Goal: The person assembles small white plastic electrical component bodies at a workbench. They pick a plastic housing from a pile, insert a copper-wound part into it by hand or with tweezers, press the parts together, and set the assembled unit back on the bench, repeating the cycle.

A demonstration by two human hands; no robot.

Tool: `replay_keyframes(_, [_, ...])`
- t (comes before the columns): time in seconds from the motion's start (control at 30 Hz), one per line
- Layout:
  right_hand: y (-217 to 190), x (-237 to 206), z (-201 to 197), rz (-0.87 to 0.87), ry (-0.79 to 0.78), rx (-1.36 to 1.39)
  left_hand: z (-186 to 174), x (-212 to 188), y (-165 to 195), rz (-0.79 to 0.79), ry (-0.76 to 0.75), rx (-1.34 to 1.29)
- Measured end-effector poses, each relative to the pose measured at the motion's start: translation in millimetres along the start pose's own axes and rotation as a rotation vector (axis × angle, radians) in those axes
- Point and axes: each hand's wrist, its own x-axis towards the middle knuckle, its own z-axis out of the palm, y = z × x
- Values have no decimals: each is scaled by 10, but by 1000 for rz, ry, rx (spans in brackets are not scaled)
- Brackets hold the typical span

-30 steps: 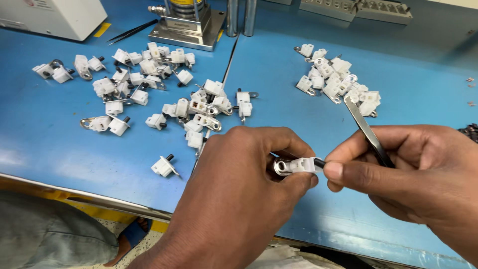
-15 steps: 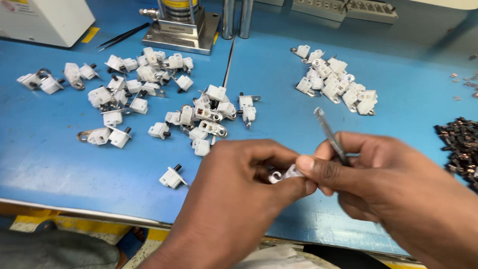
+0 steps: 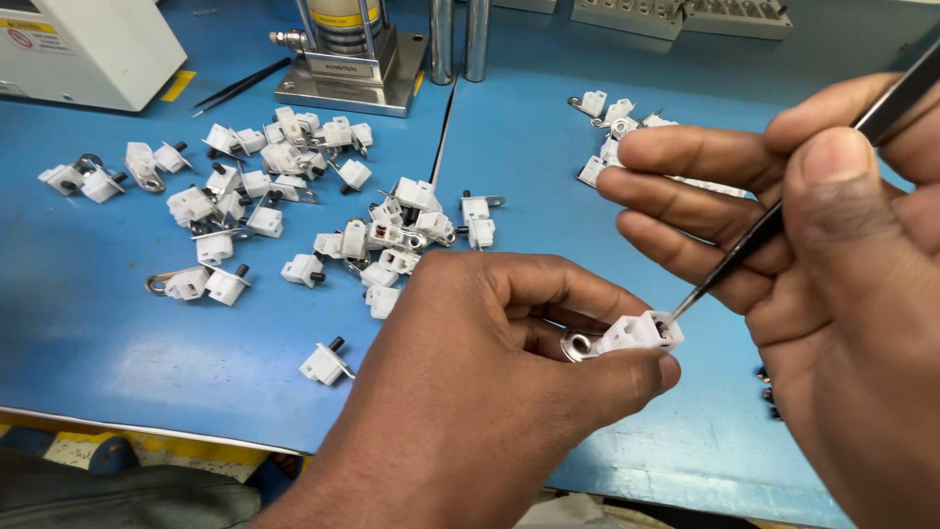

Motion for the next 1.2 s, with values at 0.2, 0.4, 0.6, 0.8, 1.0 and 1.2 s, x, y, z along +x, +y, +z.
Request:
replay_keyframes(0.2, [-255,49,341,-98,144,-196,197,191,-73,155,51,-25])
replay_keyframes(0.4, [1063,302,-674,218,426,3,-123,415,-110,-176,-31,172])
replay_keyframes(0.6, [2152,762,-1366,214,199,-1018,-456,690,-347,-112,138,665])
replay_keyframes(0.8, [1992,963,-1361,363,154,-950,-617,949,-183,-208,367,718])
replay_keyframes(1.0, [1265,399,-893,1237,82,74,-195,897,-262,307,-27,110])
replay_keyframes(1.2, [1152,-340,-901,1153,57,-72,-18,526,-326,-1,-211,-83])
